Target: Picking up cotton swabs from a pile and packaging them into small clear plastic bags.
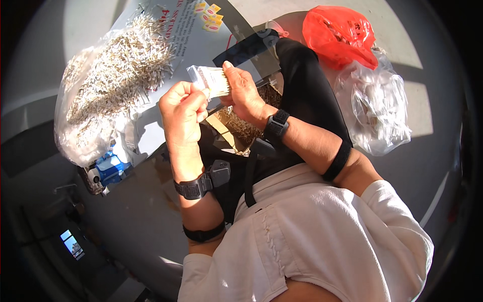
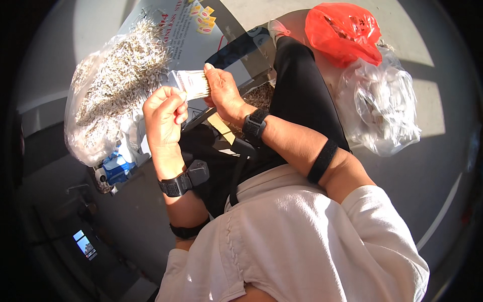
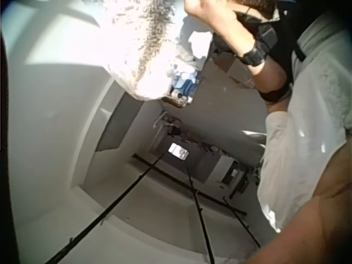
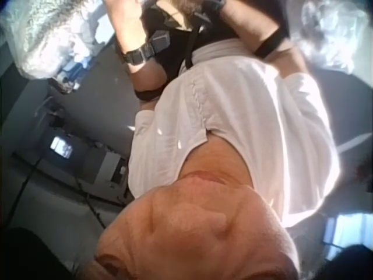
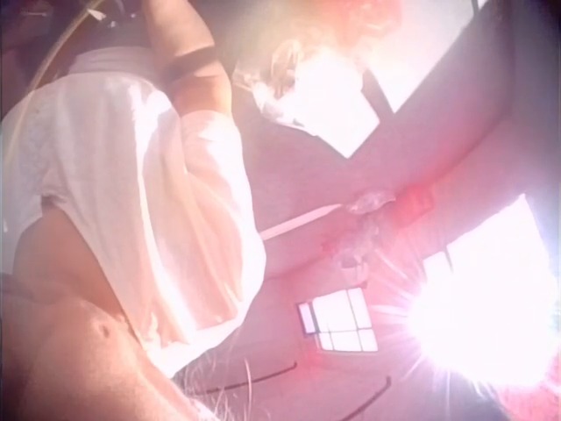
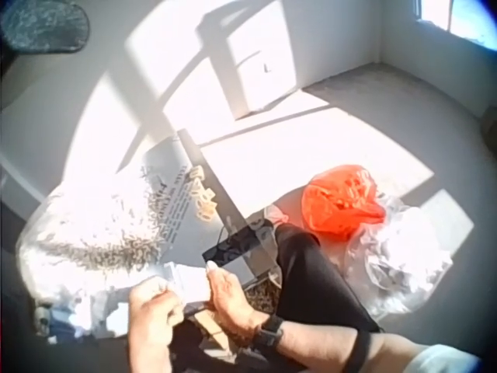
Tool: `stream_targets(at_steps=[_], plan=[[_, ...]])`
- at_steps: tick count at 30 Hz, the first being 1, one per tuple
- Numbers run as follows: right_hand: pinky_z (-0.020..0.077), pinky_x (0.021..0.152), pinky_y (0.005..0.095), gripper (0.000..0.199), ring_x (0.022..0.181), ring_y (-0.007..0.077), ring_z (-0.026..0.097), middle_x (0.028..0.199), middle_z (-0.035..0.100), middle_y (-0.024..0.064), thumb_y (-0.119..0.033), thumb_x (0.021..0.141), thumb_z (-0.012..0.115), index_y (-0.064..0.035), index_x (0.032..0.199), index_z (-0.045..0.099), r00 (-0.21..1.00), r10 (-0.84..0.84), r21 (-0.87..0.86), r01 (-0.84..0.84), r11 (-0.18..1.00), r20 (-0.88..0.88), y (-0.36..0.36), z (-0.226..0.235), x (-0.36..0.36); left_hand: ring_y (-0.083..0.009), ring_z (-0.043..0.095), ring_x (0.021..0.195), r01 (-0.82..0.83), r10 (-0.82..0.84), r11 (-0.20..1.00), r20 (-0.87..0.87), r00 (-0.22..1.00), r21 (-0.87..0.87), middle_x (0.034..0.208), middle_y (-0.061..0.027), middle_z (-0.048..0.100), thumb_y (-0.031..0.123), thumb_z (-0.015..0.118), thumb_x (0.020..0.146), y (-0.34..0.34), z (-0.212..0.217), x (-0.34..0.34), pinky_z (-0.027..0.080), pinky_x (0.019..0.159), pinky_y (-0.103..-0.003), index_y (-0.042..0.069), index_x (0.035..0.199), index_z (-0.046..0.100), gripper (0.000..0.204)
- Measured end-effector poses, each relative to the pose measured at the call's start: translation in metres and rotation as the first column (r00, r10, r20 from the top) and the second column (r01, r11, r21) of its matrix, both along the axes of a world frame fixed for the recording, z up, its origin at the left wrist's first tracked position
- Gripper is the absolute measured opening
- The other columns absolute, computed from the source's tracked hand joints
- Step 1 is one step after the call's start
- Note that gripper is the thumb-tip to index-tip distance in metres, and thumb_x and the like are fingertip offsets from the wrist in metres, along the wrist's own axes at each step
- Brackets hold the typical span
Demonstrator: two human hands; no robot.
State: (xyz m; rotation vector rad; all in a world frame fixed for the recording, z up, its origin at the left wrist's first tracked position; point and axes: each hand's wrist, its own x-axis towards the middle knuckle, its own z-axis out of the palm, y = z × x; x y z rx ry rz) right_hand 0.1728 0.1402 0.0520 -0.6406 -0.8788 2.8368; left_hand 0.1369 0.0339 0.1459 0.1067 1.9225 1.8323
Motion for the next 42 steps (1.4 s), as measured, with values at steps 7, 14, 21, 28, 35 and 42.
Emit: stream_targets(at_steps=[7, 14, 21, 28, 35, 42], plan=[[0.0331, 0.048, 0.0254, 0.043, 0.055, 0.0079, 0.040, 0.064, 0.046, -0.0027, -0.041, 0.101, 0.045, -0.0049, 0.080, 0.054, 0.995, -0.014, 0.387, 0.050, 0.921, -0.096, 0.009, -0.008, -0.001, -0.0051, 0.047, 0.050, -0.037, 0.024, 0.989, -0.094, 0.995, -0.144, 0.061, -0.0015, 0.055, -0.002, 0.062, 0.080, -0.006, 0.000, -0.005, 0.031, 0.043, -0.018, 0.001, 0.071, 0.059, 0.010], [0.0438, 0.053, 0.0290, 0.046, 0.057, 0.0115, 0.049, 0.062, 0.051, 0.0038, -0.040, 0.101, 0.046, 0.0001, 0.078, 0.052, 0.987, -0.097, 0.567, 0.152, 0.810, -0.125, 0.006, -0.013, -0.004, -0.0035, 0.046, 0.051, -0.090, 0.083, 0.995, -0.142, 0.986, -0.043, 0.061, 0.0019, 0.052, 0.001, 0.066, 0.081, -0.010, -0.007, -0.002, 0.033, 0.046, -0.017, 0.003, 0.071, 0.058, 0.013], [0.0437, 0.054, 0.0289, 0.049, 0.060, 0.0093, 0.046, 0.064, 0.049, 0.0018, -0.042, 0.102, 0.042, -0.0003, 0.079, 0.050, 0.991, -0.095, 0.430, 0.128, 0.894, -0.098, 0.006, -0.018, -0.004, -0.0047, 0.048, 0.063, -0.151, 0.033, 0.950, -0.393, 0.919, -0.273, 0.073, 0.0009, 0.056, 0.004, 0.073, 0.078, -0.001, -0.006, 0.001, 0.041, 0.060, -0.020, 0.000, 0.083, 0.059, 0.015], [0.0422, 0.053, 0.0278, 0.044, 0.059, 0.0089, 0.045, 0.064, 0.047, 0.0013, -0.041, 0.102, 0.043, -0.0036, 0.080, 0.048, 0.980, -0.155, 0.455, 0.194, 0.869, -0.121, 0.006, -0.020, -0.003, -0.0104, 0.050, 0.065, -0.225, -0.070, 0.919, -0.696, 0.715, -0.324, 0.075, -0.0020, 0.056, -0.002, 0.074, 0.070, 0.005, -0.012, 0.011, 0.043, 0.061, -0.025, 0.000, 0.084, 0.061, 0.019], [0.0475, 0.061, 0.0253, 0.026, 0.071, 0.0100, 0.056, 0.082, 0.059, 0.0013, -0.032, 0.101, 0.050, -0.0078, 0.094, 0.056, 0.980, 0.016, 0.130, 0.011, 0.991, -0.200, 0.007, -0.018, 0.003, -0.0103, 0.048, 0.063, -0.441, -0.158, 0.760, -0.794, 0.587, -0.477, 0.076, -0.0014, 0.055, 0.002, 0.080, 0.068, 0.008, -0.021, 0.008, 0.043, 0.059, -0.026, 0.000, 0.089, 0.066, 0.026], [0.0576, 0.078, 0.0369, 0.011, 0.095, 0.0170, 0.064, 0.102, 0.064, 0.0058, -0.007, 0.093, 0.060, -0.0057, 0.103, 0.057, 0.876, 0.224, -0.183, -0.326, 0.927, -0.427, 0.024, -0.039, 0.001, -0.0120, 0.046, 0.065, -0.409, -0.148, 0.786, -0.785, 0.602, -0.463, 0.073, -0.0010, 0.053, 0.000, 0.081, 0.063, 0.008, -0.010, 0.002, 0.041, 0.060, -0.026, 0.002, 0.081, 0.067, 0.023]])
